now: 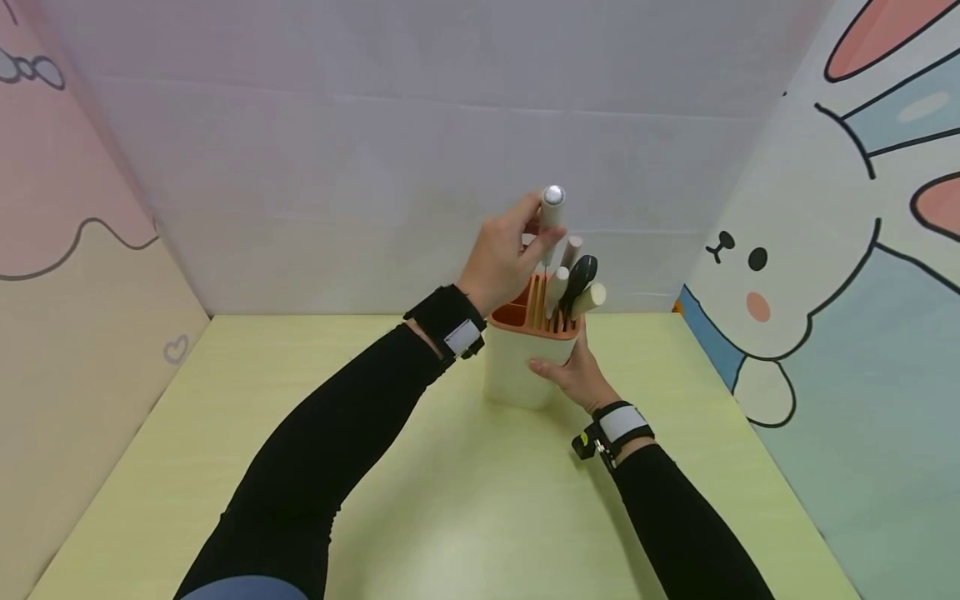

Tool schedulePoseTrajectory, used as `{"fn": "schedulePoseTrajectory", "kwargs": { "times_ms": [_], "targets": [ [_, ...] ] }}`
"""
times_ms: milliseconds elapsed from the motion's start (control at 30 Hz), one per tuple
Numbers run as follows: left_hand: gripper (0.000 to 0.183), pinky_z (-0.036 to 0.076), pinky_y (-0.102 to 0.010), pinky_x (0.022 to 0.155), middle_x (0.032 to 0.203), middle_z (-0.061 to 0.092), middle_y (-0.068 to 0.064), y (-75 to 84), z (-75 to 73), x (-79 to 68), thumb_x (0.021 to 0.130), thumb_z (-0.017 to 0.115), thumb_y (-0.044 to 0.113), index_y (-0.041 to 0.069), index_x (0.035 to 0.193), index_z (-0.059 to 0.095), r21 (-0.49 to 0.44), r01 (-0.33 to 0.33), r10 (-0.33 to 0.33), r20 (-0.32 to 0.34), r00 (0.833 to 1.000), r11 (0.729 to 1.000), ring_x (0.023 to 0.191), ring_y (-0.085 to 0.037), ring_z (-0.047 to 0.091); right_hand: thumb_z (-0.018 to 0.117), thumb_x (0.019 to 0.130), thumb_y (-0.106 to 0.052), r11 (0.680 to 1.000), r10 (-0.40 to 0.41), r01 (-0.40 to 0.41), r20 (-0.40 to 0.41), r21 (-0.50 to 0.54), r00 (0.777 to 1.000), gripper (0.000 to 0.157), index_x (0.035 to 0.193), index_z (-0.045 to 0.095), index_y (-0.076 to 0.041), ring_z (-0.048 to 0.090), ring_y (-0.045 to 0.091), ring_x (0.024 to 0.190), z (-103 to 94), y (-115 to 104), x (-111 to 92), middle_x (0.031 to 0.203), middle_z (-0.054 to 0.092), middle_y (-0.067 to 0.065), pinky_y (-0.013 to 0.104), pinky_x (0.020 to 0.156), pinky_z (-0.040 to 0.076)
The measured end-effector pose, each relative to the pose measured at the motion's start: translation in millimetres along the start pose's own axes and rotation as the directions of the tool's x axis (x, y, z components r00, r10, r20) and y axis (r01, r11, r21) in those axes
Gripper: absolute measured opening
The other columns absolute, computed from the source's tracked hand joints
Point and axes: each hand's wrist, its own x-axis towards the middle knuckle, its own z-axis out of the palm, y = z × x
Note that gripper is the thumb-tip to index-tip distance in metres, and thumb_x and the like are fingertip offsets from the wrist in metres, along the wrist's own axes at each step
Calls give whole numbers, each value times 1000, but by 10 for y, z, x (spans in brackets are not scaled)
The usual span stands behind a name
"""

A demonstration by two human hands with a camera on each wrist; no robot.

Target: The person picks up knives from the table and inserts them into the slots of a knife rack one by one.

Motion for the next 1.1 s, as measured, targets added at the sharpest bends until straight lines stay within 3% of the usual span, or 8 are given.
{"fn": "schedulePoseTrajectory", "kwargs": {
  "times_ms": [300,567,900,1100],
  "targets": [
    [24,52,-32,86,108,64,-13,-122,59,-17,98,50,15,1,118,48,-44,86,-86,4,996,995,100,-20,61,73,80,-4,1000,-19,19,13,-4,1000,111,147,-8,-38,32,18,131,-2,8,6,149,31,-3,50,108,27],
    [30,52,-31,84,111,62,-14,-141,72,10,100,47,16,3,127,44,-64,167,-165,40,986,984,101,-18,58,74,80,-5,1000,-25,25,4,-17,1000,110,148,-7,-37,27,18,134,-9,18,-1,150,28,-3,52,110,23],
    [37,50,-30,86,114,63,-10,-127,141,67,97,53,23,11,132,49,-50,167,-162,83,983,985,98,-16,60,73,79,-3,999,-29,29,5,-23,1000,112,147,-9,-37,27,18,134,-18,27,-8,151,27,-3,52,109,23],
    [39,51,-30,84,115,63,-8,-146,178,75,97,53,25,14,134,49,-48,200,-193,125,973,979,97,-15,60,74,80,-6,999,-13,13,-4,-42,1000,111,147,-8,-38,30,16,132,-15,7,-16,149,31,-3,50,108,25]
  ]
}}
